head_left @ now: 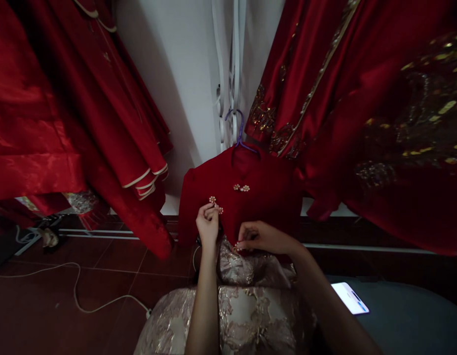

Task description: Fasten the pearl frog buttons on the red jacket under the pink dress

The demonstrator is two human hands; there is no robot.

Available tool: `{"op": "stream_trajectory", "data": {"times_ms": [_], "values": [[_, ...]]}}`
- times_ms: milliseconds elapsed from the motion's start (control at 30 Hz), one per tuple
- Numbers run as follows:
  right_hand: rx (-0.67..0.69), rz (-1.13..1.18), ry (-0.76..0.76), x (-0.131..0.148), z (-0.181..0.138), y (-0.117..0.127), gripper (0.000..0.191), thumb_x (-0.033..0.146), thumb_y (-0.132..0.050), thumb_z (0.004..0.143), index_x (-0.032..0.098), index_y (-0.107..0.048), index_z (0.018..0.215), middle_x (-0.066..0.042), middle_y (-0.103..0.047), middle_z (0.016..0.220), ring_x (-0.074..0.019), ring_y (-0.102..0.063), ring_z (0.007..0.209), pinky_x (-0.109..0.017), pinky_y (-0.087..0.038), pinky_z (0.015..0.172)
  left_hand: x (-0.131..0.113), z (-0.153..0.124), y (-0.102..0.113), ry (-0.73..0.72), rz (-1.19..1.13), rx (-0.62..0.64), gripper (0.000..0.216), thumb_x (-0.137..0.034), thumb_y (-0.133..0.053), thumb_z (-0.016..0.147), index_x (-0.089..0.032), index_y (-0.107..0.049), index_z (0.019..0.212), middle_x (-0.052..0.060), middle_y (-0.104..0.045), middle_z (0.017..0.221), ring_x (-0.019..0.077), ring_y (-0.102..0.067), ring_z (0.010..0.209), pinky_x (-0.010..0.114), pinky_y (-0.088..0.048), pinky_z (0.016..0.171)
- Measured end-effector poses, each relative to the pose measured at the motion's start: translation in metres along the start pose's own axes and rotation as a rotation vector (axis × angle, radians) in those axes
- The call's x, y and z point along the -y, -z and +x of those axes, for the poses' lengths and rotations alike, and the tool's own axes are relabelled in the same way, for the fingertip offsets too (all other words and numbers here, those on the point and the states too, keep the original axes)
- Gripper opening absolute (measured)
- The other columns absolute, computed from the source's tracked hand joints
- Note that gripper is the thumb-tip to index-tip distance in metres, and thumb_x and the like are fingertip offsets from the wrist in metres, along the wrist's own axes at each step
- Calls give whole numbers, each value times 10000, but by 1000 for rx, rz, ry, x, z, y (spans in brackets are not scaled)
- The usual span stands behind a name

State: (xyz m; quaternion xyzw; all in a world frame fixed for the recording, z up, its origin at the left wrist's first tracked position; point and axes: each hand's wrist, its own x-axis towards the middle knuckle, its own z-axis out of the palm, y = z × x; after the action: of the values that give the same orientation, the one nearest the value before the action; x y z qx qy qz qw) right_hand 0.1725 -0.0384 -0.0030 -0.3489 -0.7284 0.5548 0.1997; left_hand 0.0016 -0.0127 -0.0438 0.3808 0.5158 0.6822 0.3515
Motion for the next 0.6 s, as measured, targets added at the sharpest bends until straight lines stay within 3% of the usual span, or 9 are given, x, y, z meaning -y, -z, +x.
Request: {"op": "stream_trajectory", "data": {"times_ms": [100, 267, 433, 600], "values": [[22, -49, -21, -2, -6, 6, 303, 431, -666, 677, 161, -585, 790, -35, -663, 747, -135, -603, 661, -256, -461, 604, -20, 0, -8, -376, 355, -55, 307, -345, -592, 759, -170, -559, 1009, 99, -530, 1004, 152, -534, 846, 291, -454, 759], [99, -116, -51, 0, -16, 14, 309, 437, -678, 661, 160, -609, 780, -27, -657, 713, -131, -588, 638, -239, -439, 583, -55, 19, -35, -886, 867, 370, 260, -302, -478, 847, -228, -569, 1080, 103, -456, 1122, 216, -437, 1025, 363, -378, 876], [88, -126, -58, 3, -20, 17, 322, 453, -689, 640, 162, -616, 759, -22, -652, 697, -129, -576, 631, -228, -421, 564, -74, 45, -54, -1168, 1179, 568, 213, -267, -444, 861, -162, -620, 920, 127, -491, 1087, 244, -429, 1019, 404, -349, 868], [83, -122, -79, 1, -23, 21, 298, 437, -684, 652, 172, -610, 765, -21, -654, 707, -131, -583, 643, -229, -426, 576, -87, 56, -58, -1321, 1204, 697, 213, -242, -462, 849, -128, -642, 855, 143, -506, 1095, 263, -411, 1063, 452, -285, 942]]}}
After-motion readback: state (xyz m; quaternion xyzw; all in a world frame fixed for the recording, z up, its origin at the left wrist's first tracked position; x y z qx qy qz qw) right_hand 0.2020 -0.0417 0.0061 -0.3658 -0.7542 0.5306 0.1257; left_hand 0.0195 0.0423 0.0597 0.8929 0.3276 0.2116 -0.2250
